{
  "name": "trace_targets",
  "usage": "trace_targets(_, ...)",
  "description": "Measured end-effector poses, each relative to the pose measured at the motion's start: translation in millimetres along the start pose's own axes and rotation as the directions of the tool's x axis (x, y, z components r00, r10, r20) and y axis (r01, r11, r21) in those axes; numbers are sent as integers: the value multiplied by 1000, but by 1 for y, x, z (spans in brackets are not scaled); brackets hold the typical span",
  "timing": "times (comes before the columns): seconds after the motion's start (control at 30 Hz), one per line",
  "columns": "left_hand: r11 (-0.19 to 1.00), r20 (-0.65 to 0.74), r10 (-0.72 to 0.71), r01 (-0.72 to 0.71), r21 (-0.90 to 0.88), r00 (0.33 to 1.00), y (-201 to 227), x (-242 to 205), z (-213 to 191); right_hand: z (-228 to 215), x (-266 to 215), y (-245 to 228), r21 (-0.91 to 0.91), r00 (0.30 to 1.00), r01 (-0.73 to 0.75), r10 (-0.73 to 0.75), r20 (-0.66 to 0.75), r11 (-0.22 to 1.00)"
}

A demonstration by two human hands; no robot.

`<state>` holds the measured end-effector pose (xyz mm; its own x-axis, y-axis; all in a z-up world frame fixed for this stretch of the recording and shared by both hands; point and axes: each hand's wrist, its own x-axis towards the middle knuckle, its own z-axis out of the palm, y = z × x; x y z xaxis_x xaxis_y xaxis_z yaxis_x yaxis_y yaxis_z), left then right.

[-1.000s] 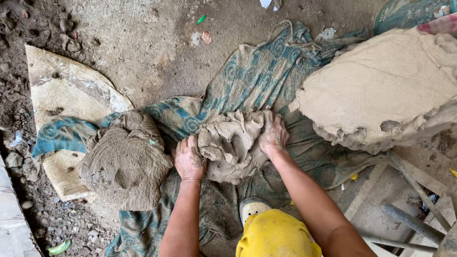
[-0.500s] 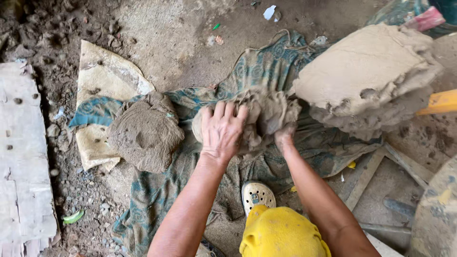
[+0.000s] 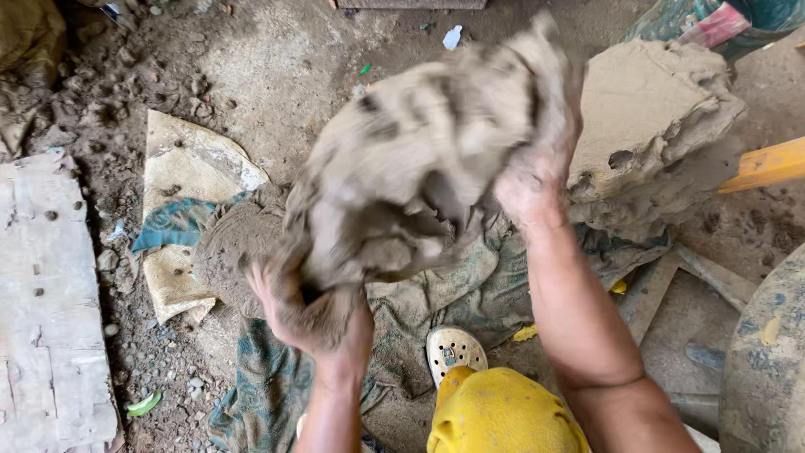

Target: The person kneads and wedges a lump of clay by hand on a cloth-covered surface on the floor.

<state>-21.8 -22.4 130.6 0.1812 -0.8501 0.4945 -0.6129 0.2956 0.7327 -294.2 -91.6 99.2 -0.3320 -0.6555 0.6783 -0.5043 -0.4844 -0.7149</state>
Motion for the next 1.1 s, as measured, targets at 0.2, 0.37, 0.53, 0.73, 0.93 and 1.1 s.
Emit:
trace_targets(0.2,887,547,-174,372,-275,819,-87,-145,80,89,-16,-51,-546,573,740,58,818,392)
trace_targets(0.37,394,474,-793,916,-79,383,-122,-149,20,102,-111,-51,-303,308,528,153,939,793)
trace_targets(0.53,867,352,-495,481,134,794,-147,-78,52,77,-88,33,-434,479,-411,595,646,802)
trace_targets(0.73,866,809,-498,135,481,312,-195,-16,129,58,-161,140,-381,-152,-828,488,859,412)
trace_targets(0.93,981,735,-169,182,63,657,-143,-84,43,14,-205,41,-535,271,48,505,819,843)
trace_targets(1.1,966,729,-242,84,246,641,-162,-78,70,36,-212,54,-540,458,248,394,797,804)
